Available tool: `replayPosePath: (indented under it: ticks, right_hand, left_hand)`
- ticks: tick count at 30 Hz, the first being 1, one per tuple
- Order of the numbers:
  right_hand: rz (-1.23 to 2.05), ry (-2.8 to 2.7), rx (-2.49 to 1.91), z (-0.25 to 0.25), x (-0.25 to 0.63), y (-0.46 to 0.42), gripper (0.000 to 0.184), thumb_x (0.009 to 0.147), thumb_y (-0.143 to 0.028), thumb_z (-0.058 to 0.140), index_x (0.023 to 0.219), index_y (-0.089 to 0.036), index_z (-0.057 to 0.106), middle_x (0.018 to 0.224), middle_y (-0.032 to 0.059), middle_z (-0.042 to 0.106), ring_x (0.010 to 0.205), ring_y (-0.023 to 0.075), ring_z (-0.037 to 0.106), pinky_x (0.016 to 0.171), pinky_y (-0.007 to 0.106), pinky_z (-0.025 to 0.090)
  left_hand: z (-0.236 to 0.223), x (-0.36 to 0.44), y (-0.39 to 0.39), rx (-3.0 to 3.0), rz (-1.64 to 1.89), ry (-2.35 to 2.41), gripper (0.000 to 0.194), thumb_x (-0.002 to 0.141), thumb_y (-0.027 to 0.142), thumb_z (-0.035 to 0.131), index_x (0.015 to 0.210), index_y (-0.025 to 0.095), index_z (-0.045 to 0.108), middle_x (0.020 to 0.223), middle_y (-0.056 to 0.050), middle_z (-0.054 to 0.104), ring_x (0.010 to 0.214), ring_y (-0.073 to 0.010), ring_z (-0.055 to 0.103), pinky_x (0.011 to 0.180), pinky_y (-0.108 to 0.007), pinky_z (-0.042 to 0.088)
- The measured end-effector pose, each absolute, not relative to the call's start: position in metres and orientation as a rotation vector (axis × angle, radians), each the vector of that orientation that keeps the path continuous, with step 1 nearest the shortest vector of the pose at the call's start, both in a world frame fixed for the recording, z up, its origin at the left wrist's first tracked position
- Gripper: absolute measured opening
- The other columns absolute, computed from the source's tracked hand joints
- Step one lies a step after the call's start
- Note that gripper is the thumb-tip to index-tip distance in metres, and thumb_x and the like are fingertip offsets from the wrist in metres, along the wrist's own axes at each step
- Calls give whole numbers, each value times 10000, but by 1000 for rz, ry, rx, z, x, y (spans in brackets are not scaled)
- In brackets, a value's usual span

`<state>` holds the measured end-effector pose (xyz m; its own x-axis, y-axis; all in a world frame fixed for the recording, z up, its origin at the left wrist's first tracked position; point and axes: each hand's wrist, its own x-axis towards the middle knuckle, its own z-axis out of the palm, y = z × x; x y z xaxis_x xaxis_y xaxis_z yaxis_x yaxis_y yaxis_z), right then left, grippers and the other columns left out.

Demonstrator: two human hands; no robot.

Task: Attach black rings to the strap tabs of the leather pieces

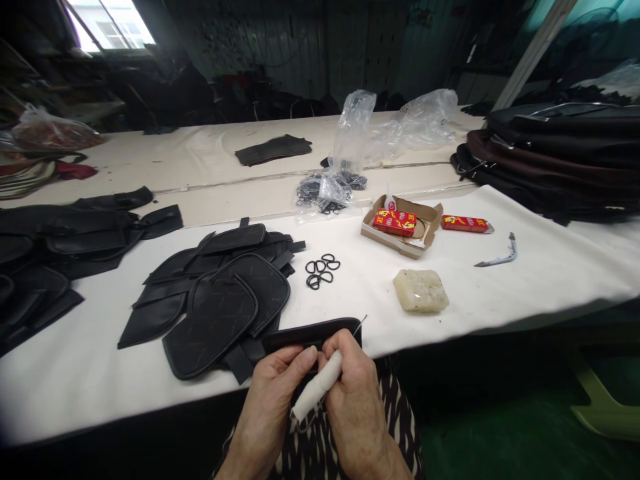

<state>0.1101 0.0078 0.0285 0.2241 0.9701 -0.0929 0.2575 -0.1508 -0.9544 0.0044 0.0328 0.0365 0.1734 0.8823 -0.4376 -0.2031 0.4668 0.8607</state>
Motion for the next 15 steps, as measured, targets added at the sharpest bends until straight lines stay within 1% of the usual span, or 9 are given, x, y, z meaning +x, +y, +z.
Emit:
replayPosePath:
  ticks: [4,6,9,11,13,15]
  right_hand:
    - [992,-1205,-1594,29,111,8,200,859,-305,472,693,-207,421,633,-42,451,580,117,425,528,215,378]
    - [984,-1210,-1597,28,111,8,195,857,-297,474,692,-207,422,634,-41,455,579,116,427,524,214,378]
    - [968,-1216,-1605,25,111,8,192,853,-292,483,692,-207,420,624,-44,449,566,113,423,512,211,374]
    - [970,-1209,-1609,24,110,8,195,856,-293,485,696,-209,414,625,-47,444,566,111,420,511,209,373]
    - [976,-1197,-1604,24,109,7,205,861,-300,487,695,-212,406,637,-47,449,568,109,424,516,209,377]
    - [967,-1190,-1595,24,108,7,212,862,-304,496,693,-212,406,671,-37,486,578,110,443,525,211,387]
  left_hand:
    - [32,4,35,749,868,1170,278,717,365,686,565,134,662,561,1,587,551,-114,474,538,-200,377]
    - [27,3,35,745,867,1162,277,727,377,678,594,133,680,577,-7,598,561,-119,483,553,-207,384]
    - [21,1,34,695,863,1087,264,741,382,665,712,126,723,650,-47,646,660,-168,550,631,-246,427]
    - [19,1,34,650,856,1044,260,741,370,668,755,118,731,672,-66,660,706,-193,573,681,-277,441]
    - [17,1,35,630,863,1025,248,741,356,671,745,114,726,659,-62,653,688,-184,569,687,-284,440]
    - [16,1,35,642,889,1031,237,747,345,669,704,116,709,640,-42,630,649,-156,546,656,-266,428]
